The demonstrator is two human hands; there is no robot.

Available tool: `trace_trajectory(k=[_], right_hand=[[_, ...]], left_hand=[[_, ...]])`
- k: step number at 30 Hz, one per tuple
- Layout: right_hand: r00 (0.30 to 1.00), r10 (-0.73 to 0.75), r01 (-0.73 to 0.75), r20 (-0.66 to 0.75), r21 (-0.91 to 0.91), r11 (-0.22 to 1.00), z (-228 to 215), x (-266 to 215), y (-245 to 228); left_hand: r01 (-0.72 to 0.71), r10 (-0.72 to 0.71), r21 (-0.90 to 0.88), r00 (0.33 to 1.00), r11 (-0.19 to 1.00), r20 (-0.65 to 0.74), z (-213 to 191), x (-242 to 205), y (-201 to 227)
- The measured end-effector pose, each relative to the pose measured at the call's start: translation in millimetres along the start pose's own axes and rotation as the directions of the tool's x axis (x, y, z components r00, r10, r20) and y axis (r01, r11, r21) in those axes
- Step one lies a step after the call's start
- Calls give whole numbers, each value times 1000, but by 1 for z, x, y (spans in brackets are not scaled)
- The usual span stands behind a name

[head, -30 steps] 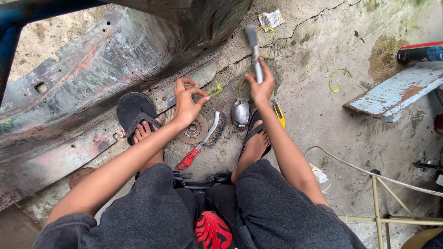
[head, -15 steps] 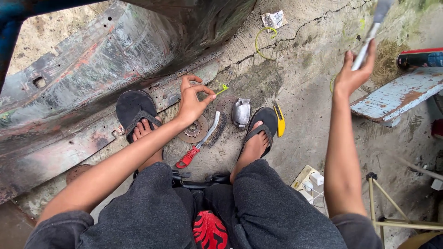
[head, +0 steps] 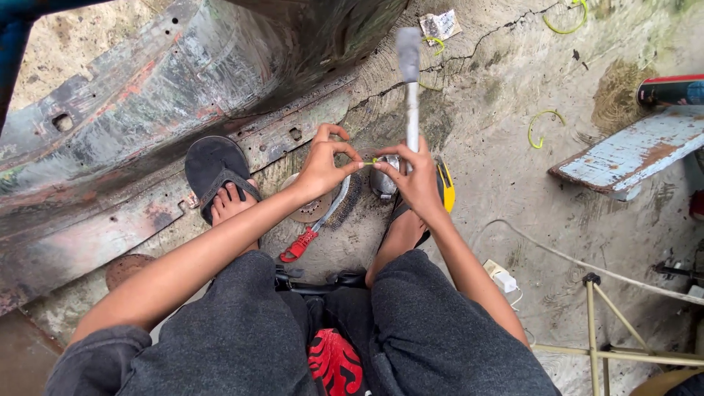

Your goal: Cleaning and scraping rust off motorcycle engine components using a utility knife and other hand tools.

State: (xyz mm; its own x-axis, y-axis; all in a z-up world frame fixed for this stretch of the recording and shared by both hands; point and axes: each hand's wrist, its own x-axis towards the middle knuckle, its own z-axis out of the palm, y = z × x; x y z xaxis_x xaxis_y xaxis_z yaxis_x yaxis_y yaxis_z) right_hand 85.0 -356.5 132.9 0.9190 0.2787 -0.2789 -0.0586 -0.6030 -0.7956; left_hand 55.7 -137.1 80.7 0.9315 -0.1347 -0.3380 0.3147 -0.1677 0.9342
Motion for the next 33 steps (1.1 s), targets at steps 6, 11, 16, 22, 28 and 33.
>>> trace_trajectory(k=[6, 11, 16, 22, 28, 33], right_hand=[[997, -38, 39, 63, -13, 999, -15, 2, 5], [995, -37, 25, -92, -130, 991, -55, 19, 47], [809, -62, -201, -584, -375, 905, -145, 45, 137], [831, 152, -384, -536, -355, 852, -124, 17, 87], [884, 400, -464, -243, -354, 812, 13, -36, 15], [899, 362, -435, -248, -400, 806, 42, -42, 44]], left_hand=[[125, -116, -166, 991, 978, 66, 27, 8, -49], [73, -79, 51, 990, 996, 117, -12, -3, -4], [-307, 93, 791, 948, 529, 305, -47, -38, -14], [-442, -101, 862, 873, 249, 477, -41, -65, -9], [-414, -58, 890, 900, 190, 431, -27, -74, -51], [-466, -36, 882, 882, 68, 469, -21, -81, -67]])
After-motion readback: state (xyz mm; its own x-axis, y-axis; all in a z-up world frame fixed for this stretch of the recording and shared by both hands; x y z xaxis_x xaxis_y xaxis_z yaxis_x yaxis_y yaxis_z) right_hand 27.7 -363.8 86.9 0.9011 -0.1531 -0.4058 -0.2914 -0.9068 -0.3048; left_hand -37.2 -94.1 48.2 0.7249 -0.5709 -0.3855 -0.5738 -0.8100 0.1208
